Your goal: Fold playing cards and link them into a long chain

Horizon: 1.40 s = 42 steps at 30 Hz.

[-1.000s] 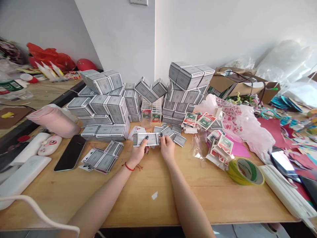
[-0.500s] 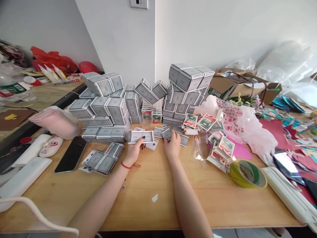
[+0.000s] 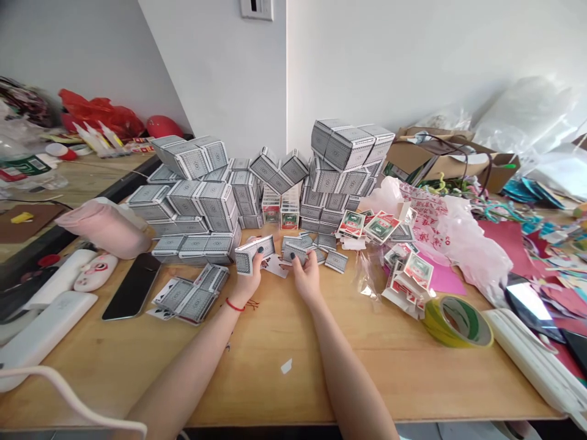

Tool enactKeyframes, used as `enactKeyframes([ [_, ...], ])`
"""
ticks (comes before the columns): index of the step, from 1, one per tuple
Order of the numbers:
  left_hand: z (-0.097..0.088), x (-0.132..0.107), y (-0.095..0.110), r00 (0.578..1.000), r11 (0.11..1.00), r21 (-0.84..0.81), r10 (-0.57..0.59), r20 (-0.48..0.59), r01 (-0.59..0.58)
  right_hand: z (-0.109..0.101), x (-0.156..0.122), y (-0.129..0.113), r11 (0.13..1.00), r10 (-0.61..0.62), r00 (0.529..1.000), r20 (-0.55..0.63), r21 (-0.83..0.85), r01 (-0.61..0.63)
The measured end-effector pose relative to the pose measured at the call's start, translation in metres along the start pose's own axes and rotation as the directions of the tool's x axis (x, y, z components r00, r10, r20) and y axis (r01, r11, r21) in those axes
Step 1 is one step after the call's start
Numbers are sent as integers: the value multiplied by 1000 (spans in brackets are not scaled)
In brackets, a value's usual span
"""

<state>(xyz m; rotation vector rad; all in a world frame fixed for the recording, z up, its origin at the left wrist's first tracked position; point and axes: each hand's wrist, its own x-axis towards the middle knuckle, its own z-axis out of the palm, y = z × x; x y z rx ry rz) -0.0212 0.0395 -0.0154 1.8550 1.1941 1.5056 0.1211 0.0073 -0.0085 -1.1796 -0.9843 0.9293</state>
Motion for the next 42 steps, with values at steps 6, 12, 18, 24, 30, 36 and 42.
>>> enactKeyframes([
  [6, 4, -1, 2, 992, 992, 8, 123, -26, -123, 16, -10, 1, 998, -44, 997, 62, 38, 42],
  [12, 5, -3, 15, 996, 995, -72, 76, 52, -72, 13, -12, 5, 956, -75, 997, 29, -284, 80],
  [18, 6, -5, 23, 994, 989, -145, -20, 103, 35, 12, -13, 1, 930, -119, 992, -37, -355, 99],
  [24, 7, -6, 25, 988, 988, -151, -15, 155, 38, 11, -15, 1, 934, -104, 990, -95, -352, 64],
  [30, 6, -4, 27, 991, 985, -166, -25, 130, 47, 14, -15, 0, 933, -117, 992, -52, -347, 92],
  [36, 9, -5, 27, 988, 983, -168, -51, 147, 76, 12, -14, 2, 925, -114, 991, -71, -372, 80],
  [42, 13, -10, 22, 999, 989, -145, -17, 35, 22, 10, -11, 3, 869, -234, 969, -81, -465, 171],
])
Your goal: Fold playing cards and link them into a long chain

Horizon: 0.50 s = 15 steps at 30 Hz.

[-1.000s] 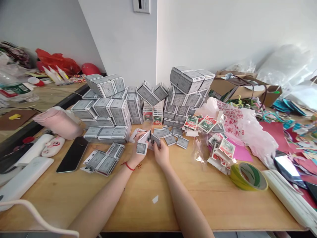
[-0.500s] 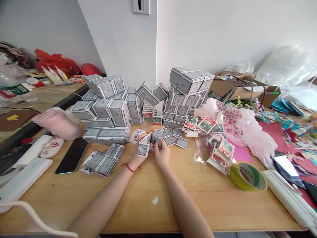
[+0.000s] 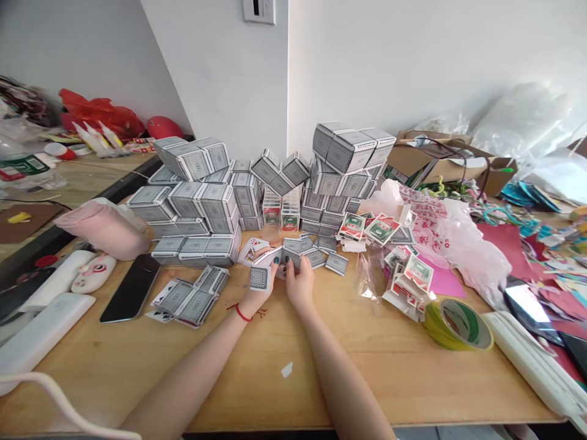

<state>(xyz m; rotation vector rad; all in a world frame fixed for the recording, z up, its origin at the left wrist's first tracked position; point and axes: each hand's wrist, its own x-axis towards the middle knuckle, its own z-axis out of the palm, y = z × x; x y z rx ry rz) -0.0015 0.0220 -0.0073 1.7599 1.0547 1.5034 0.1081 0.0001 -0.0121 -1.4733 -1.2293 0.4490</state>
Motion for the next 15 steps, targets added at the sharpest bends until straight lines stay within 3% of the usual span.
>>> enactKeyframes([
  [7, 1, -2, -5, 999, 998, 34, -46, -21, 47, 1, -2, -4, 998, -39, 999, -18, -48, 38],
  [12, -1, 1, -6, 986, 987, -16, -160, -34, 160, 4, -5, -6, 974, 112, 981, 157, 180, -140],
  [15, -3, 2, -6, 969, 967, -77, -245, -39, 242, 4, -6, -8, 958, 117, 978, 175, 241, -157],
])
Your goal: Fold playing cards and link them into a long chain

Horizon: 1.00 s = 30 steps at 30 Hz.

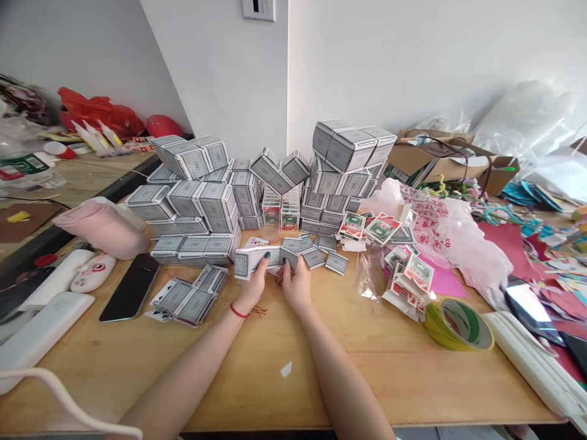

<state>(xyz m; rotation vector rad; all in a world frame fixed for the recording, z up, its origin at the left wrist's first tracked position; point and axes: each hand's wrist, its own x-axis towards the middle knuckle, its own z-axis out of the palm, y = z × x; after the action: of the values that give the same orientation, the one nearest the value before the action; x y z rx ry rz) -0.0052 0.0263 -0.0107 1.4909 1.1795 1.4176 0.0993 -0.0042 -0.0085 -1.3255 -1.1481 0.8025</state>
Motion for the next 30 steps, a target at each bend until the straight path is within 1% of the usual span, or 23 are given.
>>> enactKeyframes([
  [3, -1, 0, -1, 999, 998, -45, -50, -12, 49, -1, 0, -1, 999, 7, 1000, 17, 53, -8],
  [5, -2, 0, -2, 997, 997, -42, -68, -34, 67, -2, 1, -1, 996, 13, 999, 42, 90, -16],
  [7, -4, -1, -2, 997, 997, -3, -72, -32, 72, -4, 1, -1, 994, 13, 997, 70, 108, -21],
  [10, -5, -2, 0, 999, 995, 91, -43, -1, 43, -6, 1, 0, 995, 2, 995, 100, 101, -12],
  [12, -6, -2, 1, 1000, 989, 151, -12, 15, 10, -7, 1, 1, 998, -13, 994, 109, 70, 5],
  [15, -5, -3, -1, 998, 976, 212, 41, 52, -51, -6, -1, 3, 999, -34, 995, 93, -25, 36],
  [18, -5, -2, -9, 991, 968, 231, 78, 113, -102, -6, -1, 4, 993, -55, 994, 95, -96, 64],
  [20, -4, -2, -15, 986, 966, 228, 91, 139, -122, -6, 0, 4, 985, -95, 989, 113, -133, 110],
  [23, -4, -1, -20, 986, 966, 225, 97, 133, -125, -7, 1, 6, 961, -145, 980, 134, -215, 172],
  [25, -4, -1, -21, 989, 970, 219, 81, 122, -107, -9, 2, 9, 950, -139, 980, 145, -259, 173],
  [28, -5, 1, -19, 993, 976, 205, 55, 105, -76, -12, 3, 13, 949, -122, 978, 169, -269, 165],
  [30, -7, 3, -18, 995, 977, 199, 59, 81, -74, -15, 4, 14, 934, -145, 978, 153, -305, 186],
])
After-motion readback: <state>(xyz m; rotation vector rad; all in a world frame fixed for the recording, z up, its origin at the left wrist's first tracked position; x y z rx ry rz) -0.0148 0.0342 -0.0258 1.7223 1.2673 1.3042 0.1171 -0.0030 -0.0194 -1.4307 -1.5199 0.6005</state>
